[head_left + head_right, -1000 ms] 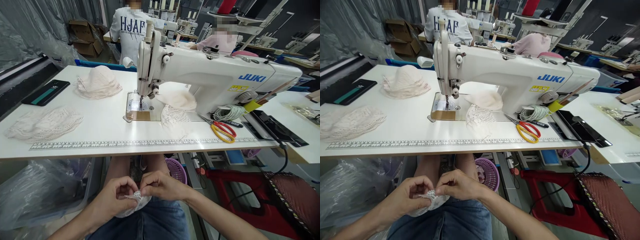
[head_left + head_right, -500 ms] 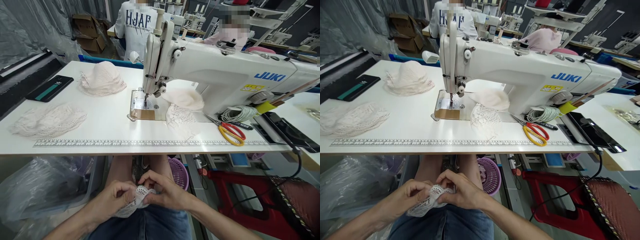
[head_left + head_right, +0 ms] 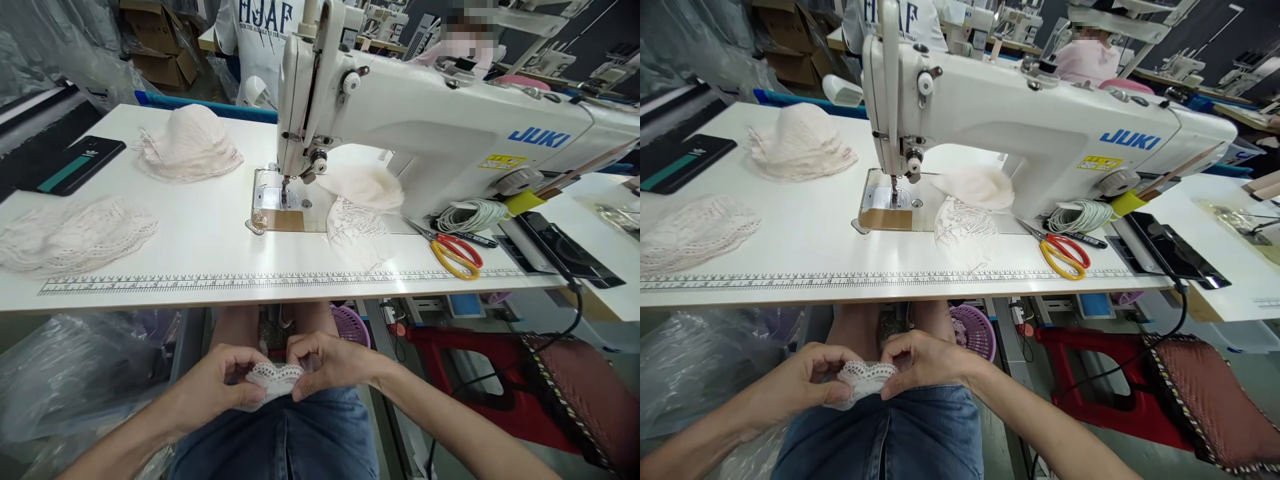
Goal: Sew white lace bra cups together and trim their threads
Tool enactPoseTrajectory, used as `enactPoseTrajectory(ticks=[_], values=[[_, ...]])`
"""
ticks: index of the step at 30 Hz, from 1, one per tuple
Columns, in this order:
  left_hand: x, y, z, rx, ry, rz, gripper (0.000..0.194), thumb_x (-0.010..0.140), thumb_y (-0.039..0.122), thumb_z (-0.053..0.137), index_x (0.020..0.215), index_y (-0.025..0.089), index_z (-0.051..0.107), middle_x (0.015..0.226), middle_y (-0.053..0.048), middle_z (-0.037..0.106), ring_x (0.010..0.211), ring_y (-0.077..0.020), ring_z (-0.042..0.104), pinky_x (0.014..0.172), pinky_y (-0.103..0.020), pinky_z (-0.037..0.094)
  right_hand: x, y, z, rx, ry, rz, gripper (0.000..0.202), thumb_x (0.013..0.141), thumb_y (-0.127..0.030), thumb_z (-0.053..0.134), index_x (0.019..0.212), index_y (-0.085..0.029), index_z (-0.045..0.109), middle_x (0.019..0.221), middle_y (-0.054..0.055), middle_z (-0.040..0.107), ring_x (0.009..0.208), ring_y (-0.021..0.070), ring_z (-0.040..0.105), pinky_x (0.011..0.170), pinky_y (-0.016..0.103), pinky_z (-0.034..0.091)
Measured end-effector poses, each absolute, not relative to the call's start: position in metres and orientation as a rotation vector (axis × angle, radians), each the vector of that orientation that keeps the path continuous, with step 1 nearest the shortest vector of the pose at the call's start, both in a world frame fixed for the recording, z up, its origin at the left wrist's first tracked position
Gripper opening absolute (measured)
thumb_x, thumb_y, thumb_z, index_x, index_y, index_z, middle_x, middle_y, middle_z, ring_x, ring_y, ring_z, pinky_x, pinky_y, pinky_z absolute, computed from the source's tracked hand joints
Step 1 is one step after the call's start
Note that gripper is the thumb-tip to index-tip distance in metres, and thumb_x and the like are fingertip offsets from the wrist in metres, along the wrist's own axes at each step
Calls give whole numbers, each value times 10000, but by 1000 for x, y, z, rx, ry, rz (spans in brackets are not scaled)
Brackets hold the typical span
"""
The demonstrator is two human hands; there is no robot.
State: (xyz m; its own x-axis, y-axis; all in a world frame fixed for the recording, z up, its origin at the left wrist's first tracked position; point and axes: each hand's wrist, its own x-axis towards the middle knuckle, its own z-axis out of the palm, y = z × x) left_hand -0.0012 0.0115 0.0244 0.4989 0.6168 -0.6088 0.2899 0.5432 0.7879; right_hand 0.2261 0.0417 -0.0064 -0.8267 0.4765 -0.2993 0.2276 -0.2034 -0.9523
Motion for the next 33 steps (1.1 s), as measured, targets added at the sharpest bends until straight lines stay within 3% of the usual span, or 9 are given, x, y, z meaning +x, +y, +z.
enactPoseTrajectory(ticks=[5, 11, 17, 21, 24, 27, 33], values=[[-6, 14, 24, 928, 1083, 256, 303, 651, 253, 738, 936, 165, 686, 904, -39, 697, 856, -198, 588, 760, -257, 420, 227, 45, -3, -897, -1732, 2320, 400, 601, -419, 793, 807, -149, 582, 730, -43, 537, 651, 85, 474, 569, 183, 351], [-4, 15, 23, 987, 1012, 244, 371, 658, 344, 758, 972, 160, 685, 868, -31, 679, 837, -199, 570, 732, -246, 398, 225, 43, 1, -952, -1662, 2324, 436, 573, -408, 812, 826, -148, 571, 666, -61, 494, 602, 71, 424, 530, 173, 318], [3, 13, 19, 970, 987, 258, 313, 747, 426, 669, 866, 139, 703, 791, -20, 670, 756, -181, 547, 678, -233, 378, 226, 40, -2, -956, -1677, 2338, 452, 558, -439, 811, 806, -150, 567, 649, -65, 471, 605, 78, 423, 515, 175, 307], [4, 12, 17, 1068, 1012, 275, 248, 758, 375, 654, 848, 148, 694, 818, -28, 672, 836, -207, 556, 745, -252, 397, 227, 40, -3, -933, -1681, 2347, 380, 651, -454, 750, 800, -136, 606, 662, -50, 478, 618, 77, 420, 531, 184, 300], [2, 10, 14, 1141, 1064, 261, 149, 754, 291, 633, 750, 144, 662, 724, -1, 632, 732, -170, 539, 658, -224, 391, 227, 40, -4, -867, -1709, 2339, 351, 739, -463, 677, 790, -118, 635, 679, -34, 494, 623, 76, 416, 544, 193, 305], [2, 10, 14, 1197, 1104, 241, 104, 738, 241, 622, 715, 142, 643, 689, 10, 613, 691, -157, 528, 619, -214, 385, 228, 39, -6, -840, -1747, 2242, 335, 707, -445, 714, 739, -123, 628, 695, -38, 479, 625, 73, 409, 546, 195, 295], [3, 12, 17, 1285, 1128, 198, 173, 737, 272, 631, 855, 154, 677, 812, -23, 678, 813, -207, 581, 725, -252, 423, 232, 34, -10, -822, -1785, 2101, 390, 645, -442, 762, 627, -147, 509, 712, -46, 431, 636, 77, 405, 534, 193, 290]])
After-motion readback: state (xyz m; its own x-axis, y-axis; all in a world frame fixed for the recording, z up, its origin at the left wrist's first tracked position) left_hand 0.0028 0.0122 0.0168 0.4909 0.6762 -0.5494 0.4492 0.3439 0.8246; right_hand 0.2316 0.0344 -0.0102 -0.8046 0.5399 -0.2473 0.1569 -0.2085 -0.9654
